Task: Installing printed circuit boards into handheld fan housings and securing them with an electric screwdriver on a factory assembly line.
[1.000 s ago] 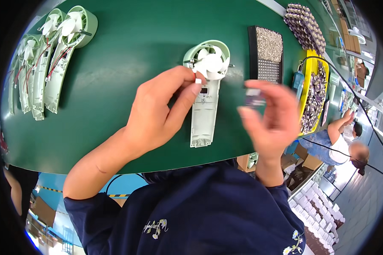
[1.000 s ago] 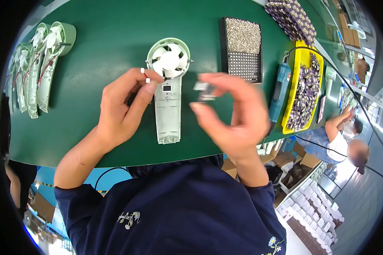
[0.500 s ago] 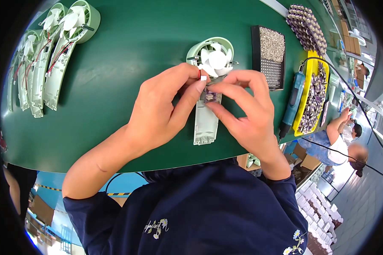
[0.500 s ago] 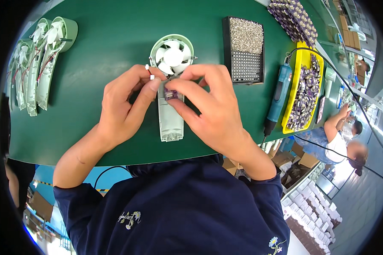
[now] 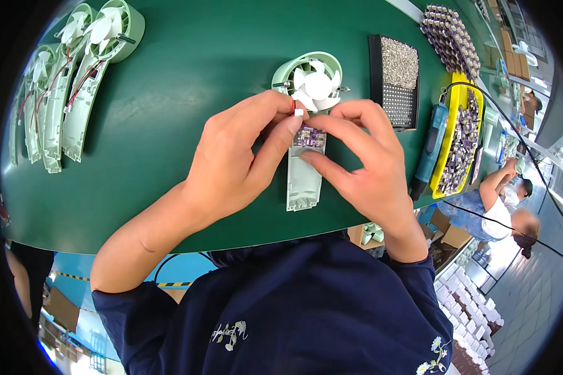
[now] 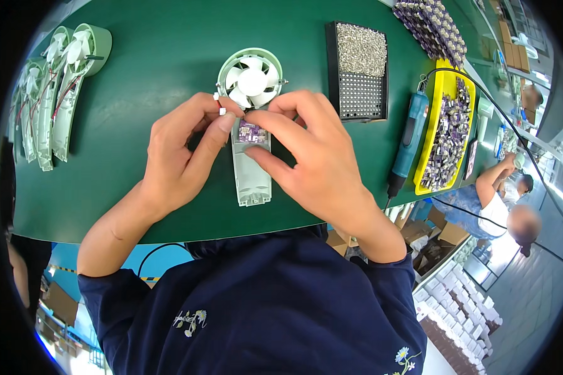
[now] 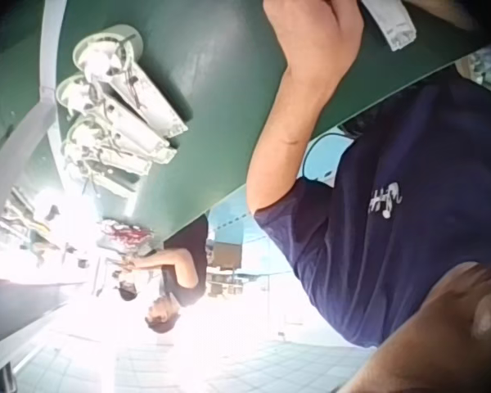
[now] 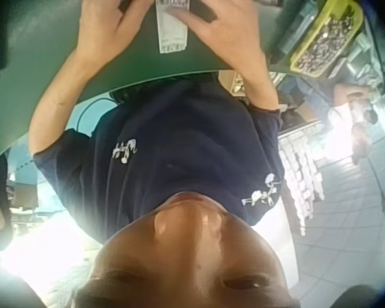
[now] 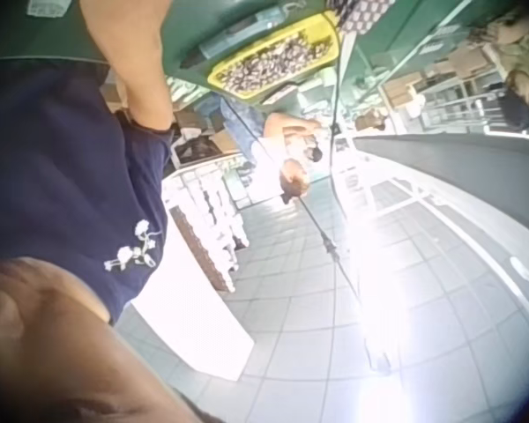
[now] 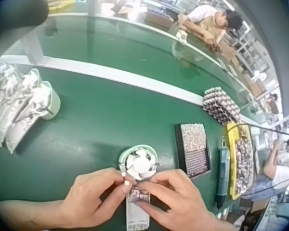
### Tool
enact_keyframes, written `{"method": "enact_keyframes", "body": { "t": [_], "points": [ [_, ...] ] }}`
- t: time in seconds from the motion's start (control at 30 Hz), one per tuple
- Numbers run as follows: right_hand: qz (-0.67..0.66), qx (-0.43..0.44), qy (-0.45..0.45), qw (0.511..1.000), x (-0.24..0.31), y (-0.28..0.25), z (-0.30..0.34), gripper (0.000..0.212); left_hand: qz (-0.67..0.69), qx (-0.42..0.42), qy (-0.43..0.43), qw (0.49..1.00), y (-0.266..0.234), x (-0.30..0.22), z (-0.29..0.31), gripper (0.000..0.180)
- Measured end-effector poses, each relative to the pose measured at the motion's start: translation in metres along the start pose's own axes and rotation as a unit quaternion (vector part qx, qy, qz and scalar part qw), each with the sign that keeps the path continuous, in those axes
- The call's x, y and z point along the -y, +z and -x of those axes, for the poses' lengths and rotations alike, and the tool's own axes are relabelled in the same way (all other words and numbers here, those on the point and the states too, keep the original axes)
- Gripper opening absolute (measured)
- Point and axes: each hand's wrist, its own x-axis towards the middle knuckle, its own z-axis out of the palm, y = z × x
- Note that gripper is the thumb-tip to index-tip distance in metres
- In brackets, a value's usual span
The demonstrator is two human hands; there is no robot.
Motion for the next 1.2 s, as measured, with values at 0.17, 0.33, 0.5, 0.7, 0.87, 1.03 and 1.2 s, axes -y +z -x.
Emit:
{"method": "enact_keyframes", "body": {
  "t": [0.17,0.33,0.5,0.7,0.87,1.03,1.2],
  "points": [
    [-0.022,-0.01,0.013,1.0,-0.009,0.001,0.003,0.039,-0.003,-0.003,0.016,1.0,0.002,0.001,0.0,0.009],
    [-0.013,-0.009,-0.017,1.0,-0.008,0.002,0.002,0.034,0.008,-0.006,-0.004,1.0,0.002,-0.001,0.0,0.008],
    [-0.016,-0.006,-0.018,1.0,-0.009,0.002,0.002,0.032,0.002,-0.001,-0.007,1.0,0.002,-0.001,-0.001,0.008],
    [-0.01,-0.026,0.014,1.0,-0.001,0.007,0.003,0.03,-0.003,-0.008,0.015,1.0,0.003,0.002,0.0,0.008],
    [-0.015,-0.034,0.028,0.999,0.002,0.011,0.005,0.028,-0.012,-0.016,0.018,1.0,0.003,0.001,0.001,0.008],
    [-0.029,-0.022,0.009,0.999,-0.007,0.013,0.009,0.029,-0.049,0.023,0.033,0.998,-0.001,-0.006,0.0,0.015],
    [-0.08,-0.022,0.016,0.996,-0.013,0.01,0.016,0.031,-0.064,0.039,0.066,0.995,0.002,-0.003,-0.002,0.025]
  ]
}}
